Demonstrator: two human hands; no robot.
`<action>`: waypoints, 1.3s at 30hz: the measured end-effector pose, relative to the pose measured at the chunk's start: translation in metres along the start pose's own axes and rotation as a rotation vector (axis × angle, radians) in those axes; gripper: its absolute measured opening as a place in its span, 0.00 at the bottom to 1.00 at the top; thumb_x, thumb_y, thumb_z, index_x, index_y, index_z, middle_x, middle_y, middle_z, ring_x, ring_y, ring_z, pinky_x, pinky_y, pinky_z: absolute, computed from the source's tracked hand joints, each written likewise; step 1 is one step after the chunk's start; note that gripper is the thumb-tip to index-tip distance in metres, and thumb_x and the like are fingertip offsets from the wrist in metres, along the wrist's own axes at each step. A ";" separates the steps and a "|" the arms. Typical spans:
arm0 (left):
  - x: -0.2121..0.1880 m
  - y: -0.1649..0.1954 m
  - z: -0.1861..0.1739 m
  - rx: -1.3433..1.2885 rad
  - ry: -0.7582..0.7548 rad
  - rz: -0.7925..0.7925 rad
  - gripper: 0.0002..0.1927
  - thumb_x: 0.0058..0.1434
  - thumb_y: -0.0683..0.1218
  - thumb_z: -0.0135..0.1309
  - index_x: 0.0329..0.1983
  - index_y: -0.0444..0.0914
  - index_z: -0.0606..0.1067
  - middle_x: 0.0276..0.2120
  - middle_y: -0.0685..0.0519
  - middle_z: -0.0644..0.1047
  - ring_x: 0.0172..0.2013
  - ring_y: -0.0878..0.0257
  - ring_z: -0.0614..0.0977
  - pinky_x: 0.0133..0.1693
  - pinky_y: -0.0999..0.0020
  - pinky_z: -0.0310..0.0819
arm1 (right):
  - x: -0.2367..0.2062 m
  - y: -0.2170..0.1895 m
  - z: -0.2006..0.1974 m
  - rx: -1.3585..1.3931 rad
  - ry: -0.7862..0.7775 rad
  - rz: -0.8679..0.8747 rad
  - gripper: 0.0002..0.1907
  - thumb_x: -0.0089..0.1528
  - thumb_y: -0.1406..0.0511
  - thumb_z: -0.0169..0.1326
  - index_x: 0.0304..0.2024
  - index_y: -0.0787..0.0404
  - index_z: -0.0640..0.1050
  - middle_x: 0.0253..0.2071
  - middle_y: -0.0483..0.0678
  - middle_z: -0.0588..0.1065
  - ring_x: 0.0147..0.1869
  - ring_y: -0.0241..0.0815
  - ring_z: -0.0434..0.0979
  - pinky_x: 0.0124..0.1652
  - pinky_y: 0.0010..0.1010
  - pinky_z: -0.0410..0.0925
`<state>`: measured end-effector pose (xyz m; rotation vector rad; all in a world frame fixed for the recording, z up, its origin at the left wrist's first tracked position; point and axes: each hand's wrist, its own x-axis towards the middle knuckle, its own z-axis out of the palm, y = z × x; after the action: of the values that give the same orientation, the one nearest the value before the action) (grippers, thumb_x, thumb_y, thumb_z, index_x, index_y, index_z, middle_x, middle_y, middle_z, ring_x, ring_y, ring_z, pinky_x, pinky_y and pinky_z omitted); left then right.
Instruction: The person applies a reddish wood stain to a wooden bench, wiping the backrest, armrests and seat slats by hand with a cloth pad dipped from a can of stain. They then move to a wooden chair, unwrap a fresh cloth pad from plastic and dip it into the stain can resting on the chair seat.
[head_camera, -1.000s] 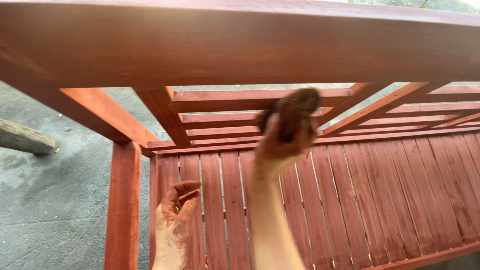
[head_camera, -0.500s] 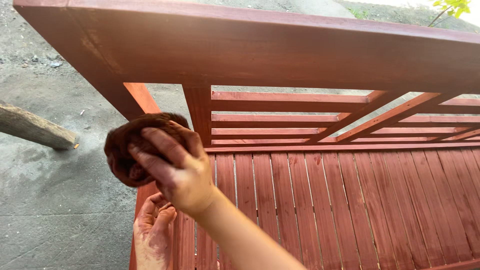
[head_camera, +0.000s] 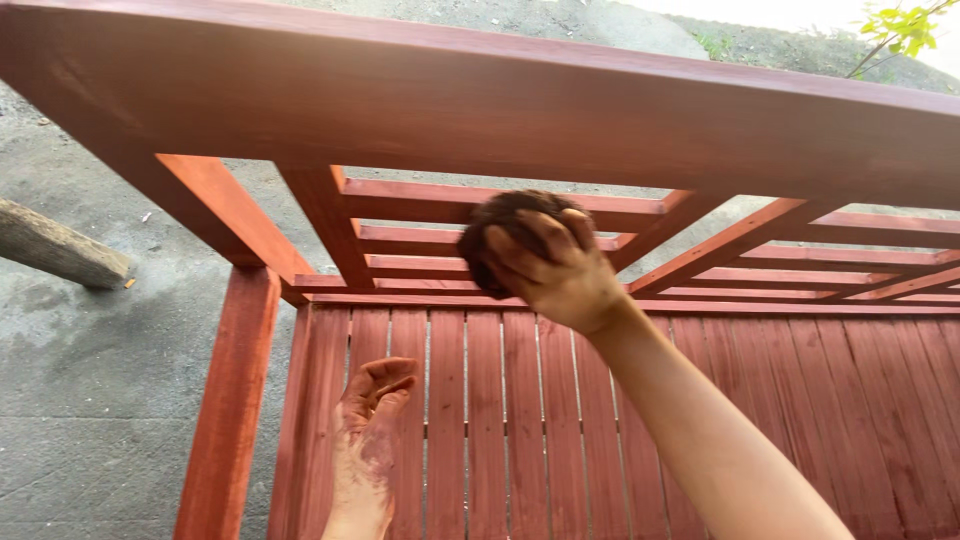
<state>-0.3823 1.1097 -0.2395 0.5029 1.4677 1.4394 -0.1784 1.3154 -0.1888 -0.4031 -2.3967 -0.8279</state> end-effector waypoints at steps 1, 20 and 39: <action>-0.001 -0.002 0.010 0.037 -0.004 -0.016 0.13 0.59 0.40 0.51 0.47 0.36 0.79 0.44 0.50 0.81 0.49 0.62 0.81 0.56 0.66 0.72 | -0.015 0.011 -0.008 -0.017 -0.010 0.007 0.12 0.62 0.59 0.63 0.49 0.44 0.85 0.64 0.37 0.69 0.66 0.47 0.64 0.58 0.49 0.66; 0.008 -0.021 0.044 0.153 -0.036 -0.211 0.15 0.57 0.43 0.48 0.46 0.40 0.79 0.44 0.53 0.81 0.50 0.65 0.81 0.59 0.65 0.70 | -0.127 -0.018 -0.005 0.667 1.014 1.595 0.32 0.64 0.72 0.58 0.71 0.68 0.66 0.68 0.52 0.70 0.70 0.51 0.71 0.73 0.45 0.66; 0.048 0.035 -0.114 0.094 0.092 -0.095 0.12 0.62 0.38 0.51 0.47 0.38 0.79 0.46 0.52 0.83 0.48 0.64 0.81 0.53 0.67 0.71 | 0.177 -0.197 0.094 0.400 0.437 1.475 0.24 0.65 0.61 0.61 0.59 0.60 0.69 0.65 0.56 0.62 0.67 0.58 0.60 0.67 0.54 0.52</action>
<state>-0.5099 1.0985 -0.2450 0.4230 1.6164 1.3389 -0.4451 1.2412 -0.2359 -1.3574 -1.2198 0.2367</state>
